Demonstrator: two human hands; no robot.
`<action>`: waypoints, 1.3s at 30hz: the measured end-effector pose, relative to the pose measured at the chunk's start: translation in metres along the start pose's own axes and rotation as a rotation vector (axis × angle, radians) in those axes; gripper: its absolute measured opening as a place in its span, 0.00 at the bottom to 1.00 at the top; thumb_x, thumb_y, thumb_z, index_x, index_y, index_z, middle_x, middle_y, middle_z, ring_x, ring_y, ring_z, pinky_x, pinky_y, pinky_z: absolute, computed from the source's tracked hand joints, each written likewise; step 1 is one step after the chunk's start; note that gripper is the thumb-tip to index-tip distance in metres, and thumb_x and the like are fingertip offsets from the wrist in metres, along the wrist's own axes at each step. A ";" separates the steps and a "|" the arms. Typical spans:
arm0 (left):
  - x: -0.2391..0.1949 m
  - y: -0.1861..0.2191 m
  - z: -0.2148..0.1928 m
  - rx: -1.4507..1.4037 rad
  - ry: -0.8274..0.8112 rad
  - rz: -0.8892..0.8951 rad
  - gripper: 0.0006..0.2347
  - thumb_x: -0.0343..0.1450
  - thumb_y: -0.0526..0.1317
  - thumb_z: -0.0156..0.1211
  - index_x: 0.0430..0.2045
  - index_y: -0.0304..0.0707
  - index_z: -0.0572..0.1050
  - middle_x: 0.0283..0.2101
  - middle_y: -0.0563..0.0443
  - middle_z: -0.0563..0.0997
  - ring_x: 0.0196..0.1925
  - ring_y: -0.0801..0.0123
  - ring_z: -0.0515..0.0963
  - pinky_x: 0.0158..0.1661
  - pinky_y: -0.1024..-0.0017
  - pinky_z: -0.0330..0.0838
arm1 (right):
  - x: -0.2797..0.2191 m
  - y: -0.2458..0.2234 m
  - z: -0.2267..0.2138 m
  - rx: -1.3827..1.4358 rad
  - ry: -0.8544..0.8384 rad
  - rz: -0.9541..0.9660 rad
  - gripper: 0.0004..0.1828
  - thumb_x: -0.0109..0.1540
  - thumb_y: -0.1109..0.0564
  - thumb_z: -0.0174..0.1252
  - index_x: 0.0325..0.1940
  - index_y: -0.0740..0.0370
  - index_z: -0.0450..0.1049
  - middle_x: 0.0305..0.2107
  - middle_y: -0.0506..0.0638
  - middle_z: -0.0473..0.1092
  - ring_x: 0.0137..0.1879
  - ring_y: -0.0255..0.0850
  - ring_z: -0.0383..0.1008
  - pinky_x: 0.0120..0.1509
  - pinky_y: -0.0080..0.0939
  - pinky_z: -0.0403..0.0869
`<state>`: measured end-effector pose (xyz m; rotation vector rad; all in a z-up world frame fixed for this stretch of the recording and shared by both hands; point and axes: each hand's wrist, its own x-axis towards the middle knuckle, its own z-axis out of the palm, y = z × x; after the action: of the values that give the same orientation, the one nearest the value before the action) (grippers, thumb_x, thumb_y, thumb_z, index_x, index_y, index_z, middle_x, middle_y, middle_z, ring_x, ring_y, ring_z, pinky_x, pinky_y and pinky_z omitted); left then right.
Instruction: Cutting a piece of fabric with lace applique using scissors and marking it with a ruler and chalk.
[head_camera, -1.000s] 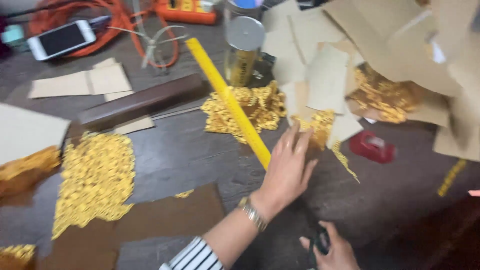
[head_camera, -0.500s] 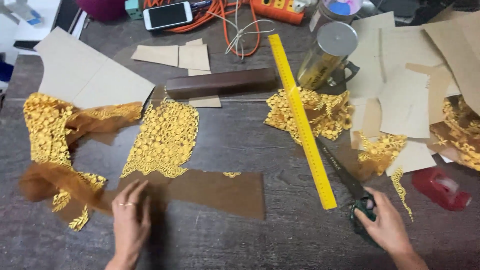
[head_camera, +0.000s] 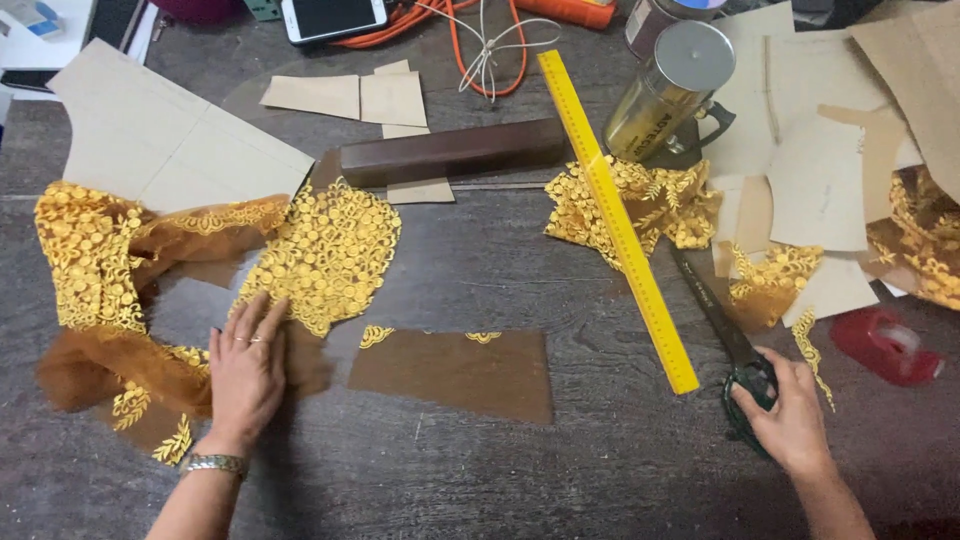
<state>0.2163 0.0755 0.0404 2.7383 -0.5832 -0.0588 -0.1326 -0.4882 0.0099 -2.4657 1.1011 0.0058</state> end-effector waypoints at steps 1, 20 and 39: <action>0.002 -0.003 -0.004 -0.003 -0.004 0.005 0.19 0.76 0.44 0.36 0.62 0.53 0.63 0.68 0.47 0.62 0.70 0.49 0.56 0.64 0.41 0.44 | -0.002 -0.009 -0.003 -0.002 0.002 0.007 0.34 0.54 0.54 0.63 0.65 0.55 0.66 0.43 0.57 0.60 0.38 0.49 0.68 0.54 0.43 0.67; -0.044 0.026 -0.008 -0.073 0.182 0.308 0.24 0.68 0.26 0.51 0.62 0.37 0.63 0.64 0.40 0.66 0.69 0.48 0.62 0.69 0.36 0.46 | -0.009 -0.061 -0.031 -0.022 -0.069 0.072 0.33 0.56 0.50 0.61 0.66 0.45 0.65 0.48 0.55 0.56 0.61 0.47 0.54 0.66 0.46 0.58; -0.076 0.056 0.036 -0.090 0.303 0.184 0.16 0.70 0.28 0.53 0.53 0.37 0.70 0.57 0.45 0.73 0.60 0.54 0.71 0.68 0.45 0.52 | -0.014 -0.176 0.002 0.286 -0.019 -0.006 0.20 0.58 0.56 0.60 0.55 0.60 0.71 0.49 0.53 0.63 0.51 0.43 0.69 0.57 0.39 0.73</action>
<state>0.1206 0.0464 0.0229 2.5259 -0.7200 0.3580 -0.0172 -0.3745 0.0791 -2.2097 1.0096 -0.1216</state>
